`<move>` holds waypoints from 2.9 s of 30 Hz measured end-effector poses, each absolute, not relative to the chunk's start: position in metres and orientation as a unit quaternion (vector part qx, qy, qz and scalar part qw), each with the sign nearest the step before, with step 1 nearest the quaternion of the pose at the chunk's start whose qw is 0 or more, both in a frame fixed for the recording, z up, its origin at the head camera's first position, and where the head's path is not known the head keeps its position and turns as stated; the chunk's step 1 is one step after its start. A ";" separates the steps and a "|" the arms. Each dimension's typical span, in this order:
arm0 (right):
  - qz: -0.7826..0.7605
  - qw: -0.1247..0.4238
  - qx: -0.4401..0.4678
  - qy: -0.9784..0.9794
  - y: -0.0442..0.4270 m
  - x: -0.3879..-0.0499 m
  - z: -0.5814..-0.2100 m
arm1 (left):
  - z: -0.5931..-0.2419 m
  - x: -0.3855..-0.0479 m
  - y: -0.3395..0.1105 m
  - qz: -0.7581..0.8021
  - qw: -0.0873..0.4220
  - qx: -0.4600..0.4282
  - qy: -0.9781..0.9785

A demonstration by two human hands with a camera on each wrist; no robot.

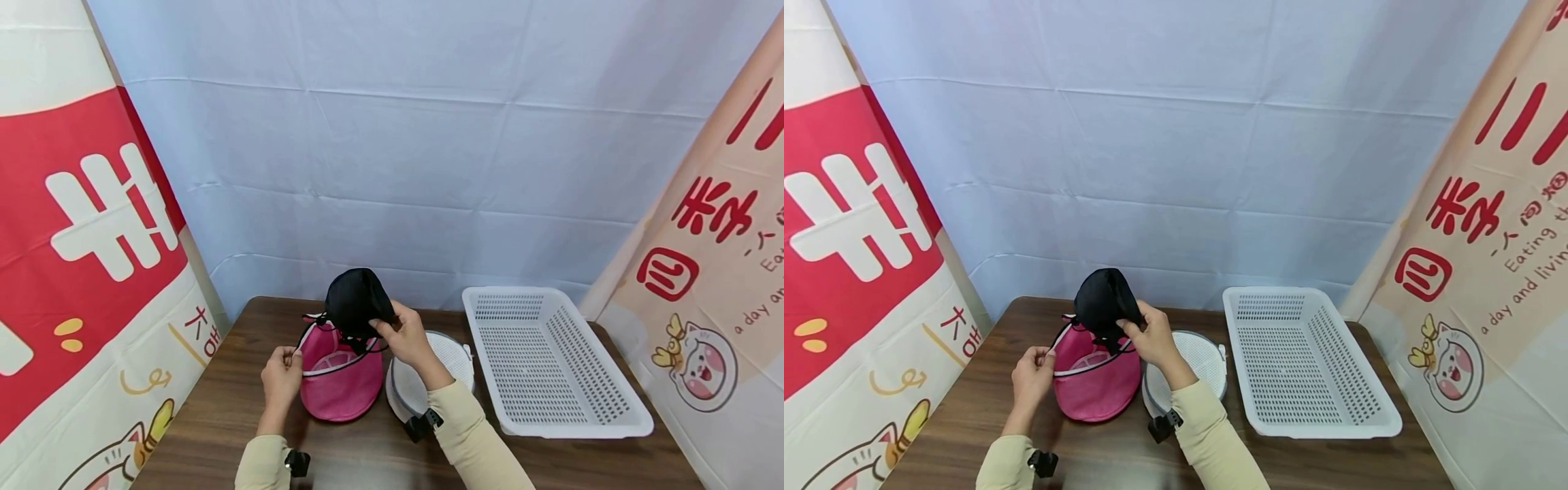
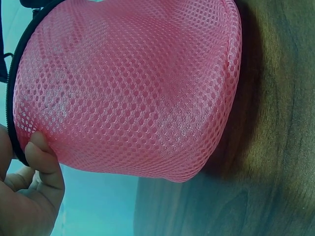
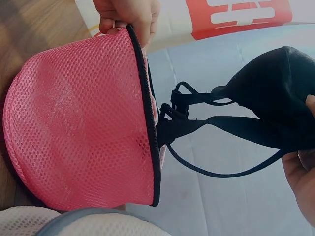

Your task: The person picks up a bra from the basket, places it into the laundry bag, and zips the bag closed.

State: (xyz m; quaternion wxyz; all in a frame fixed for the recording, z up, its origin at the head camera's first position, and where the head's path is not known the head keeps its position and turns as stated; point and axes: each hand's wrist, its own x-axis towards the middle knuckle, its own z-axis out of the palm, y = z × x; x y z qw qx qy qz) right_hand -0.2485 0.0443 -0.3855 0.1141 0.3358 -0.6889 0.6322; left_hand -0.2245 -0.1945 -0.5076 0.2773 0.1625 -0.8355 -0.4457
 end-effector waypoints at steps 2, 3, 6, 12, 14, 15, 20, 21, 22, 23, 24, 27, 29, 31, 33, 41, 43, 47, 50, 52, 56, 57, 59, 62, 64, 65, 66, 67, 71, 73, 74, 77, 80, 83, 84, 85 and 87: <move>0.630 0.112 0.336 -0.691 0.044 -0.248 -0.386 | -0.507 -0.224 -0.195 -0.446 0.278 0.161 -0.835; 0.631 0.111 0.336 -0.691 0.044 -0.248 -0.386 | -0.507 -0.224 -0.195 -0.446 0.278 0.161 -0.835; 0.629 0.104 0.341 -0.691 0.044 -0.247 -0.385 | -0.507 -0.224 -0.195 -0.447 0.279 0.160 -0.835; 0.634 0.081 0.355 -0.682 0.044 -0.245 -0.387 | -0.507 -0.224 -0.195 -0.446 0.276 0.160 -0.836; 0.647 0.073 0.355 -0.671 0.044 -0.244 -0.387 | -0.507 -0.224 -0.195 -0.447 0.274 0.160 -0.836; 0.652 0.071 0.355 -0.666 0.044 -0.244 -0.387 | -0.508 -0.224 -0.195 -0.448 0.273 0.160 -0.836; 0.663 0.065 0.354 -0.656 0.045 -0.244 -0.386 | -0.507 -0.224 -0.195 -0.449 0.276 0.156 -0.835; 0.662 0.064 0.353 -0.658 0.044 -0.244 -0.386 | -0.507 -0.224 -0.195 -0.449 0.277 0.155 -0.835; 0.661 0.062 0.352 -0.660 0.044 -0.244 -0.386 | -0.506 -0.224 -0.194 -0.449 0.276 0.154 -0.836; 0.662 0.060 0.350 -0.660 0.044 -0.244 -0.386 | -0.506 -0.224 -0.194 -0.449 0.275 0.154 -0.836; 0.659 0.059 0.348 -0.664 0.043 -0.244 -0.386 | -0.506 -0.224 -0.194 -0.450 0.275 0.153 -0.836; 0.633 0.064 0.350 -0.687 0.040 -0.243 -0.385 | -0.506 -0.223 -0.193 -0.452 0.276 0.150 -0.835; 0.606 0.072 0.354 -0.708 0.037 -0.242 -0.385 | -0.506 -0.222 -0.193 -0.455 0.277 0.149 -0.833; 0.582 0.082 0.358 -0.725 0.035 -0.242 -0.386 | -0.506 -0.222 -0.192 -0.456 0.276 0.149 -0.833; 0.570 0.094 0.359 -0.733 0.032 -0.242 -0.389 | -0.506 -0.221 -0.192 -0.457 0.274 0.149 -0.833; 0.529 0.133 0.352 -0.761 0.023 -0.265 -0.423 | -0.505 -0.221 -0.192 -0.461 0.269 0.154 -0.832; 0.512 0.144 0.360 -0.766 0.022 -0.268 -0.428 | -0.505 -0.221 -0.192 -0.464 0.269 0.154 -0.830; 0.486 0.167 0.375 -0.772 0.021 -0.271 -0.434 | -0.505 -0.222 -0.192 -0.466 0.272 0.152 -0.828; 0.454 0.177 0.384 -0.784 0.020 -0.273 -0.437 | -0.505 -0.222 -0.192 -0.467 0.273 0.151 -0.827; 0.430 0.180 0.391 -0.794 0.019 -0.274 -0.438 | -0.505 -0.222 -0.192 -0.468 0.273 0.151 -0.826; 0.383 0.187 0.407 -0.808 0.017 -0.274 -0.440 | -0.504 -0.222 -0.192 -0.472 0.273 0.154 -0.824; 0.372 0.189 0.410 -0.811 0.016 -0.274 -0.440 | -0.504 -0.222 -0.192 -0.472 0.272 0.154 -0.824; 0.351 0.194 0.417 -0.816 0.014 -0.274 -0.441 | -0.504 -0.223 -0.192 -0.474 0.270 0.154 -0.824; 0.317 0.199 0.427 -0.823 0.012 -0.276 -0.444 | -0.504 -0.223 -0.192 -0.475 0.267 0.153 -0.824; 0.297 0.201 0.437 -0.825 0.010 -0.276 -0.445 | -0.505 -0.223 -0.193 -0.475 0.266 0.154 -0.824; 0.288 0.202 0.442 -0.825 0.009 -0.276 -0.446 | -0.505 -0.223 -0.193 -0.476 0.266 0.154 -0.824; 0.279 0.203 0.448 -0.825 0.008 -0.276 -0.447 | -0.505 -0.222 -0.194 -0.475 0.265 0.156 -0.825; 0.271 0.204 0.455 -0.824 0.006 -0.276 -0.447 | -0.505 -0.222 -0.194 -0.475 0.265 0.157 -0.824; 0.230 0.212 0.477 -0.821 0.001 -0.278 -0.450 | -0.505 -0.221 -0.194 -0.474 0.262 0.163 -0.825; 0.212 0.214 0.482 -0.823 0.000 -0.278 -0.451 | -0.505 -0.221 -0.194 -0.475 0.260 0.163 -0.825; 0.203 0.214 0.483 -0.825 -0.001 -0.278 -0.451 | -0.505 -0.221 -0.194 -0.476 0.259 0.162 -0.825; 0.181 0.205 0.479 -0.834 -0.003 -0.277 -0.451 | -0.505 -0.220 -0.193 -0.479 0.256 0.163 -0.823; 0.163 0.194 0.474 -0.843 -0.005 -0.276 -0.452 | -0.506 -0.220 -0.193 -0.483 0.253 0.162 -0.822; 0.151 0.194 0.473 -0.846 -0.008 -0.276 -0.452 | -0.506 -0.220 -0.195 -0.488 0.250 0.161 -0.820; 0.146 0.194 0.472 -0.847 -0.010 -0.277 -0.453 | -0.506 -0.220 -0.195 -0.490 0.250 0.161 -0.819; 0.141 0.193 0.473 -0.848 -0.011 -0.277 -0.452 | -0.506 -0.219 -0.195 -0.490 0.251 0.159 -0.819; 0.133 0.189 0.478 -0.847 -0.013 -0.278 -0.451 | -0.506 -0.219 -0.195 -0.491 0.251 0.160 -0.819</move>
